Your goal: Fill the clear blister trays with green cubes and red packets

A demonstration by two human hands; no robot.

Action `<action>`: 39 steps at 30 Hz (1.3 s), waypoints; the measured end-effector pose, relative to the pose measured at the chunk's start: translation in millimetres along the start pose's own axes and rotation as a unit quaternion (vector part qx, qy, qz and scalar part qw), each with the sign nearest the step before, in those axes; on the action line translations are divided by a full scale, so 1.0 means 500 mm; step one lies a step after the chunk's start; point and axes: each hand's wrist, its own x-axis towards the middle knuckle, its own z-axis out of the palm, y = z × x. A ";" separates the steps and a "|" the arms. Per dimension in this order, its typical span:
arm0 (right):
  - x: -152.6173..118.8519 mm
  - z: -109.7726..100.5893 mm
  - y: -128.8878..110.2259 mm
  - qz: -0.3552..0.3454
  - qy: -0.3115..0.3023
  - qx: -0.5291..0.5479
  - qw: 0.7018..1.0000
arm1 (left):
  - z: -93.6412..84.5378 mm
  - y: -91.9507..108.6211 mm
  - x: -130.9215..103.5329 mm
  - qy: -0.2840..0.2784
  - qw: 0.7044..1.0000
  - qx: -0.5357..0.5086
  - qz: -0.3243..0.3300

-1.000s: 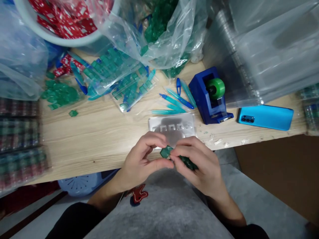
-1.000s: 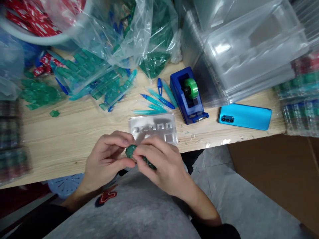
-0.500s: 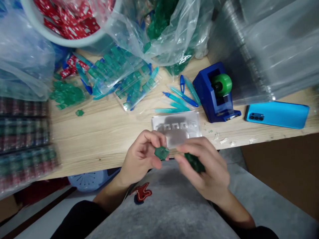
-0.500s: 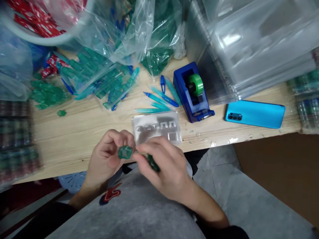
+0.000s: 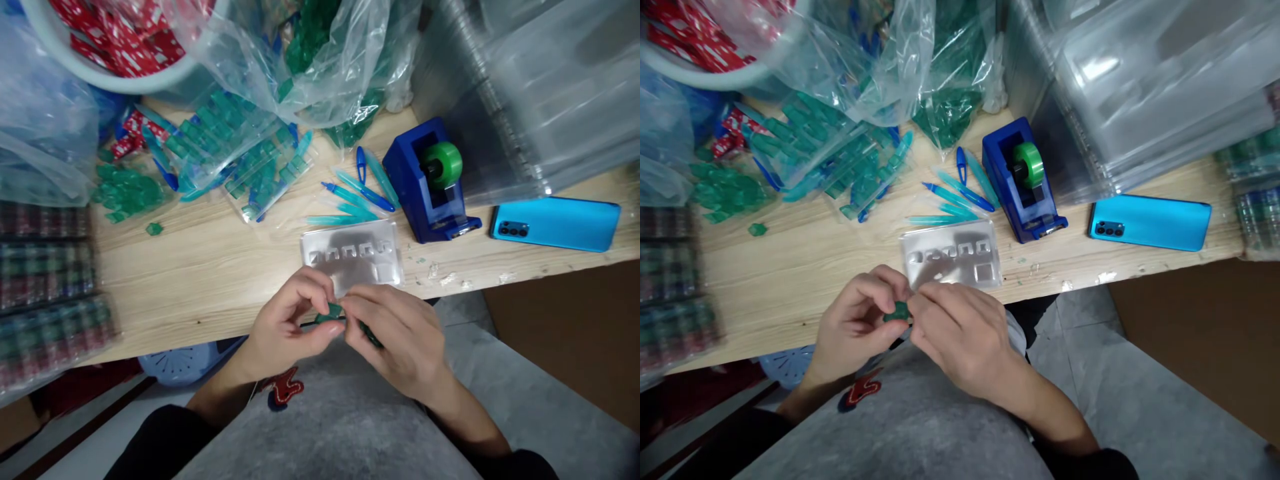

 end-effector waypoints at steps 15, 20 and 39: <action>-0.035 -0.028 0.092 0.163 0.212 -0.041 0.963 | -0.064 -0.113 0.009 0.057 0.916 0.380 0.118; -0.038 -0.022 0.083 0.176 0.196 -0.023 0.964 | -0.070 -0.116 0.014 0.036 0.896 0.426 0.119; -0.010 0.004 0.066 0.386 0.093 0.399 0.826 | -0.065 -0.125 0.011 0.009 0.900 0.423 0.100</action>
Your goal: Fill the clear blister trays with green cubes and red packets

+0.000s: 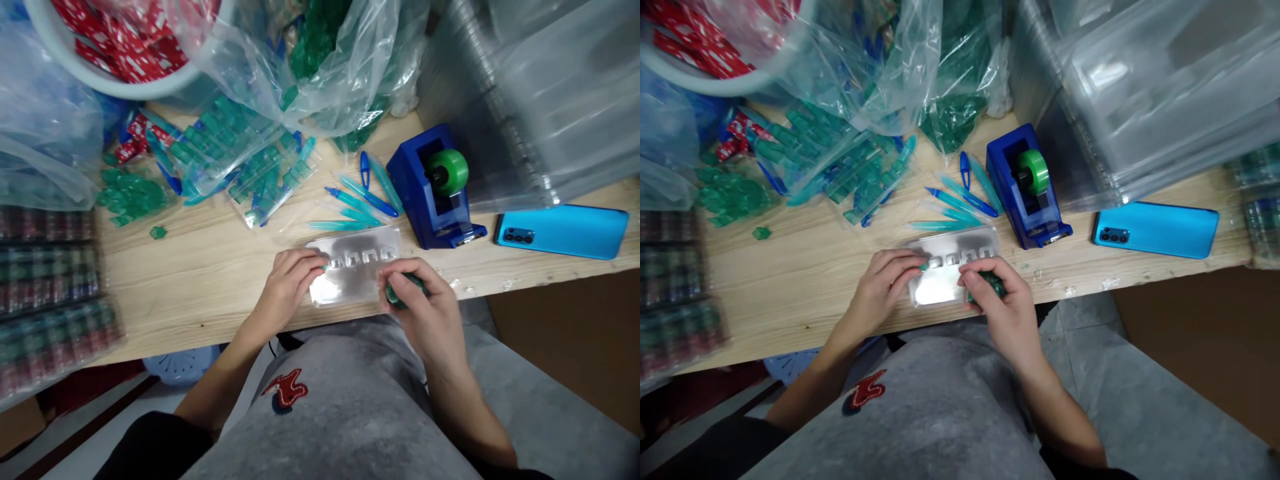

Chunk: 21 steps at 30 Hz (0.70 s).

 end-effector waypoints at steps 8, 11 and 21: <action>0.008 0.038 -0.002 0.144 -0.120 0.278 0.942 | -0.054 0.094 0.025 0.026 0.996 -0.086 -0.024; 0.002 0.040 -0.008 0.130 -0.131 0.242 0.952 | -0.063 0.132 0.044 -0.011 0.998 -0.065 -0.021; -0.014 0.036 0.002 0.047 -0.135 0.159 0.977 | -0.053 0.129 0.050 0.019 0.966 -0.244 -0.084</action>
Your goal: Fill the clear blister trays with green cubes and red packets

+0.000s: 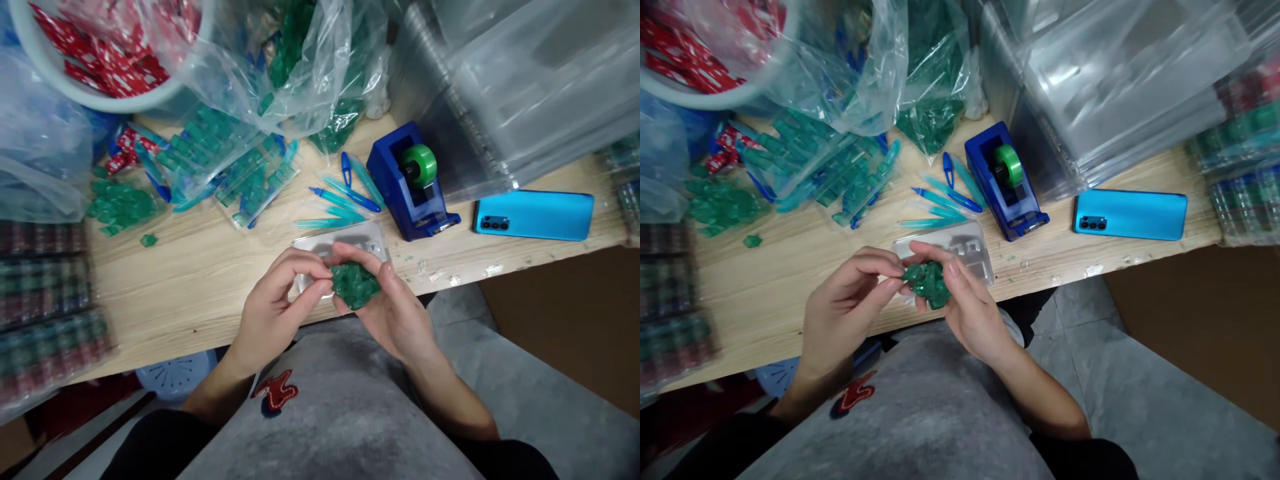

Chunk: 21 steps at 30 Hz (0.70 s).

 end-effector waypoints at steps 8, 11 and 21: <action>-0.003 0.001 -0.007 -0.007 -0.029 -0.037 0.999 | 0.009 0.028 0.002 -0.051 0.962 0.235 0.128; -0.002 0.001 -0.001 -0.005 -0.037 -0.049 0.998 | 0.010 0.032 0.011 -0.060 0.966 0.225 0.112; 0.010 0.005 -0.007 0.047 0.041 0.058 0.996 | 0.004 0.010 0.008 -0.017 0.987 -0.160 -0.026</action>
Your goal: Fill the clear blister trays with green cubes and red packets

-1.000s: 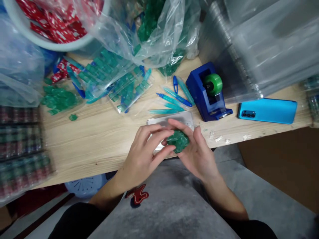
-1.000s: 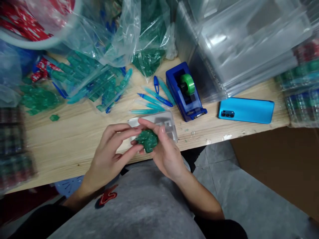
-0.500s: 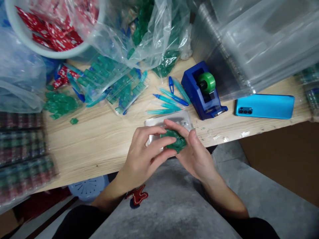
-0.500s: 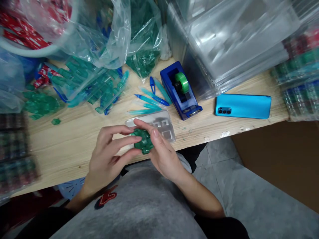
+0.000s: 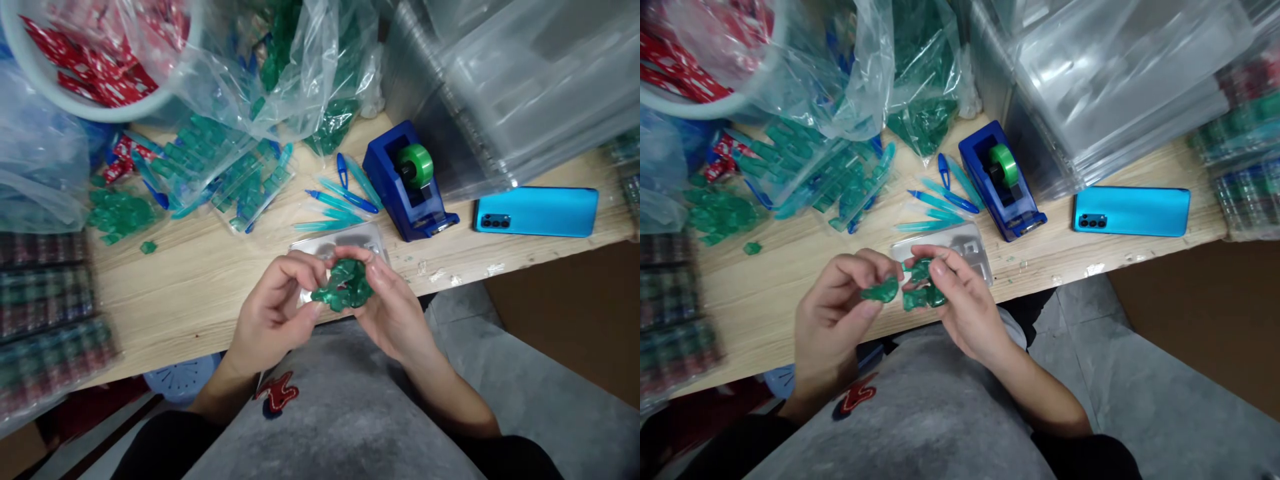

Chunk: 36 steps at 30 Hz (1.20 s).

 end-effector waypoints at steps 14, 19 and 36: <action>-0.004 0.019 -0.011 0.106 -0.043 0.172 0.978 | -0.012 -0.014 0.001 0.033 0.996 -0.086 -0.006; -0.012 0.010 -0.006 -0.107 0.000 -0.067 0.992 | -0.013 -0.008 -0.001 0.043 0.999 -0.019 -0.026; -0.034 -0.003 -0.062 -0.362 -0.080 -0.591 0.717 | -0.012 0.002 0.002 -0.006 0.991 -0.085 -0.102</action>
